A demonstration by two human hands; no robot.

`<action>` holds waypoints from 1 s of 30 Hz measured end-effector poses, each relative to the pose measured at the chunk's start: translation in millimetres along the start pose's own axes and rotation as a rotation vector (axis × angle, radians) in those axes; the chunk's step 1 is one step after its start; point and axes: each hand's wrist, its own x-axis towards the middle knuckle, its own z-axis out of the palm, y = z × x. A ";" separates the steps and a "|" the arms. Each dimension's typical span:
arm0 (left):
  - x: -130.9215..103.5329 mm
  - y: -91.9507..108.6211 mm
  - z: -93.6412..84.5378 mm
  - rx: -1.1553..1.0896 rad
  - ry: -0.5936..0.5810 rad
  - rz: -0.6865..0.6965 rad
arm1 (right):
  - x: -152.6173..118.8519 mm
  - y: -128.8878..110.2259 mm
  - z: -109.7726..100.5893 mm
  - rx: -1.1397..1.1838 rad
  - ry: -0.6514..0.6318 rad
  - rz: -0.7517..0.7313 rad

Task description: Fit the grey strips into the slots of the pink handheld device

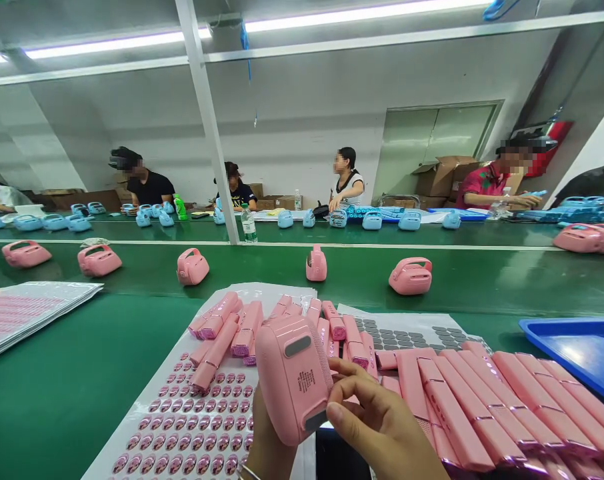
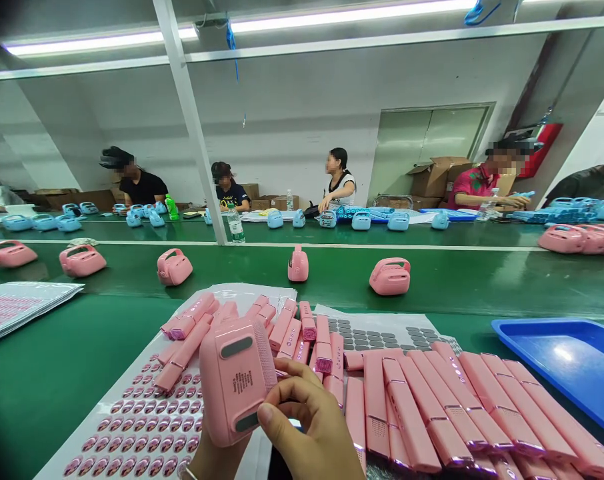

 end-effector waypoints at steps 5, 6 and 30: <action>-7.3 1.2 10.8 -0.008 0.064 0.089 | 0.6 4.7 1.8 0.021 0.023 0.000; -8.3 1.5 12.8 -0.001 0.096 0.097 | 0.7 5.8 2.5 0.025 0.031 0.001; -0.3 -4.6 -13.6 0.191 0.141 0.172 | -1.6 34.1 17.1 -0.125 0.230 -0.222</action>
